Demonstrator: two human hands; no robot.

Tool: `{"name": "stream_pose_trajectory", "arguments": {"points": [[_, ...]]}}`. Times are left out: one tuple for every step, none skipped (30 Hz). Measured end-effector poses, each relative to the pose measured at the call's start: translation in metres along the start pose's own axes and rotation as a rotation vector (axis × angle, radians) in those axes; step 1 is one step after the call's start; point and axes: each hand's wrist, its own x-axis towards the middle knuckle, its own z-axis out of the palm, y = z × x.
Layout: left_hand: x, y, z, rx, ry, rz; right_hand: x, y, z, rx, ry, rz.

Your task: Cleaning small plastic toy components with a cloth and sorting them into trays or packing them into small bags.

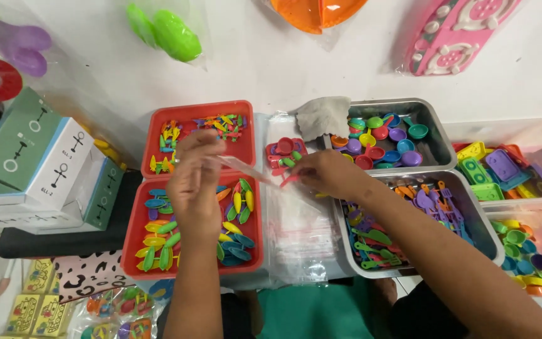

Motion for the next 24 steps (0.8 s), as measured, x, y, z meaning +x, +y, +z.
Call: {"name": "stream_pose_trajectory", "arguments": {"points": [[0.0, -0.001, -0.003, -0.14, 0.036, -0.031, -0.003, -0.003, -0.001, -0.074, 0.044, -0.065], [0.0, -0.003, -0.006, -0.28, 0.072, -0.062, -0.007, -0.006, -0.001, -0.148, 0.089, -0.13], [0.0, -0.005, -0.011, -0.277, 0.077, -0.061, -0.009, -0.006, 0.006, -0.148, 0.086, -0.134], [0.001, -0.007, -0.015, -0.39, 0.099, -0.083, -0.011, -0.005, 0.014, -0.144, 0.054, -0.184], [0.0, -0.009, -0.019, -0.503, 0.119, -0.106, -0.013, -0.004, 0.021, -0.14, 0.022, -0.233], [0.0, -0.009, -0.021, -0.501, 0.123, -0.105, -0.018, -0.006, 0.027, -0.139, 0.019, -0.236], [0.0, -0.008, -0.022, -0.565, 0.128, -0.133, -0.023, -0.007, 0.033, -0.266, 0.049, -0.285], [0.0, -0.008, -0.023, -0.63, 0.134, -0.161, -0.029, -0.008, 0.038, -0.392, 0.079, -0.333], [-0.002, -0.013, -0.024, -0.63, 0.134, -0.159, -0.024, 0.004, 0.039, -0.394, 0.079, -0.334], [-0.003, -0.017, -0.025, -0.747, 0.125, -0.181, -0.02, 0.015, 0.04, -0.452, 0.062, -0.318], [-0.004, -0.021, -0.027, -0.861, 0.117, -0.199, -0.013, 0.026, 0.04, -0.51, 0.045, -0.307], [-0.005, -0.025, -0.027, -0.86, 0.119, -0.193, -0.013, 0.022, 0.039, -0.513, 0.046, -0.313], [-0.006, -0.029, -0.026, -0.944, 0.138, -0.22, -0.013, 0.018, 0.037, -0.491, 0.064, -0.261], [-0.006, -0.032, -0.026, -1.028, 0.158, -0.247, -0.013, 0.014, 0.036, -0.47, 0.081, -0.209], [-0.006, -0.031, -0.025, -1.028, 0.158, -0.242, -0.018, 0.002, 0.022, -0.473, 0.083, -0.213], [-0.005, -0.03, -0.024, -1.068, 0.122, -0.277, -0.023, -0.01, 0.009, -0.309, 0.073, -0.161], [-0.007, -0.029, -0.024, -1.107, 0.094, -0.309, -0.027, -0.023, -0.003, -0.146, 0.055, -0.114], [-0.008, -0.03, -0.019, -1.106, 0.101, -0.301, -0.032, -0.028, -0.004, -0.149, 0.05, -0.122], [-0.009, -0.031, -0.013, -1.182, 0.049, -0.289, -0.037, -0.034, -0.006, 0.145, 0.079, -0.034], [-0.009, -0.032, -0.007, -1.258, -0.004, -0.276, -0.042, -0.039, -0.008, 0.438, 0.105, 0.058], [-0.01, -0.03, 0.0, -1.256, -0.004, -0.265, -0.046, -0.044, -0.002, 0.434, 0.104, 0.048], [-0.011, -0.027, 0.008, -1.259, -0.082, -0.281, -0.05, -0.049, 0.004, 0.624, 0.058, -0.016], [-0.011, -0.025, 0.017, -1.261, -0.163, -0.3, -0.054, -0.052, 0.01, 0.815, 0.012, -0.078], [-0.012, -0.024, 0.025, -1.258, -0.165, -0.293, -0.056, -0.057, 0.012, 0.812, 0.012, -0.085]]}}
